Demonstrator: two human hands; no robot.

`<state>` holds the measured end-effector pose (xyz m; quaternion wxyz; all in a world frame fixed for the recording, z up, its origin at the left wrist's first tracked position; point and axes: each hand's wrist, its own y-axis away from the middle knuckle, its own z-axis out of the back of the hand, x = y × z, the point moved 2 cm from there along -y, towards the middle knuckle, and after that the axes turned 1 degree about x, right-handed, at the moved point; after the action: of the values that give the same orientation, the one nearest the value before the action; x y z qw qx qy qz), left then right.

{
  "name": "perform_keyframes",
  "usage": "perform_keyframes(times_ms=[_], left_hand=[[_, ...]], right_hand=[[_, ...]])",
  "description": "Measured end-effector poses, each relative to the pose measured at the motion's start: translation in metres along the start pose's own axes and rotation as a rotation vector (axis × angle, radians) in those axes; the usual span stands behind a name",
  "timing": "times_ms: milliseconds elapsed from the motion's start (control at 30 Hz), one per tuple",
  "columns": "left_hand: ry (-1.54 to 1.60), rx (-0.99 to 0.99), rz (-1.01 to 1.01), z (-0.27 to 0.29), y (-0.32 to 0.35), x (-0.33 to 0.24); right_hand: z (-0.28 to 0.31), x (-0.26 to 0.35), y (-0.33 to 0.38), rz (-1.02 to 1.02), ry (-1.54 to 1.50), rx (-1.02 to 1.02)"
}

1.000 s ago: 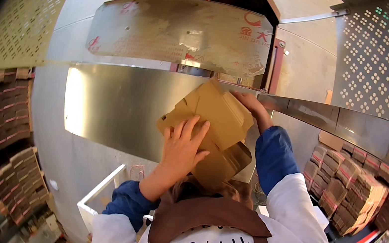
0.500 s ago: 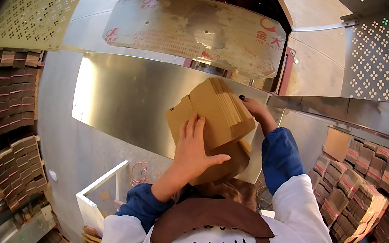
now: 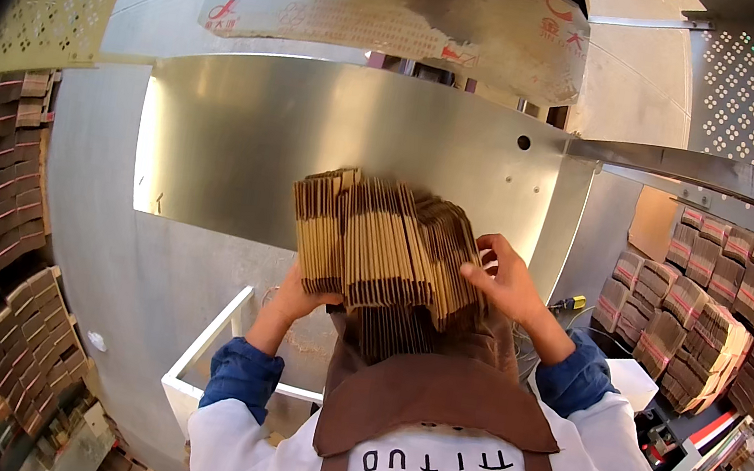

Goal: The person loads large green flat-pack boxes into a truck with a coworker, then moves inside a warehouse to gather and stack corrugated cardboard pieces. They place the cardboard into a strapping machine, secure the bundle with a pink strap, and remove the finished bundle.

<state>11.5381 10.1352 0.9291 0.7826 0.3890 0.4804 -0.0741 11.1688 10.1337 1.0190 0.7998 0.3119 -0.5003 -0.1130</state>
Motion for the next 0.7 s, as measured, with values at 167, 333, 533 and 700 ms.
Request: perform_keyframes(times_ms=[167,333,533,700], left_hand=[[0.016,-0.048,-0.113,0.02,-0.001,-0.028],[-0.033,-0.116,-0.211,0.031,-0.018,-0.023],[-0.063,0.001,-0.227,0.059,-0.039,-0.06],[-0.085,0.019,-0.21,0.066,-0.031,-0.056]], right_hand=[[-0.043,-0.048,0.0,0.024,-0.306,0.076],[-0.042,-0.036,-0.016,-0.036,-0.536,-0.026],[-0.022,-0.041,-0.046,-0.028,-0.772,-0.069],[-0.026,-0.026,-0.044,-0.065,-0.635,-0.134]])
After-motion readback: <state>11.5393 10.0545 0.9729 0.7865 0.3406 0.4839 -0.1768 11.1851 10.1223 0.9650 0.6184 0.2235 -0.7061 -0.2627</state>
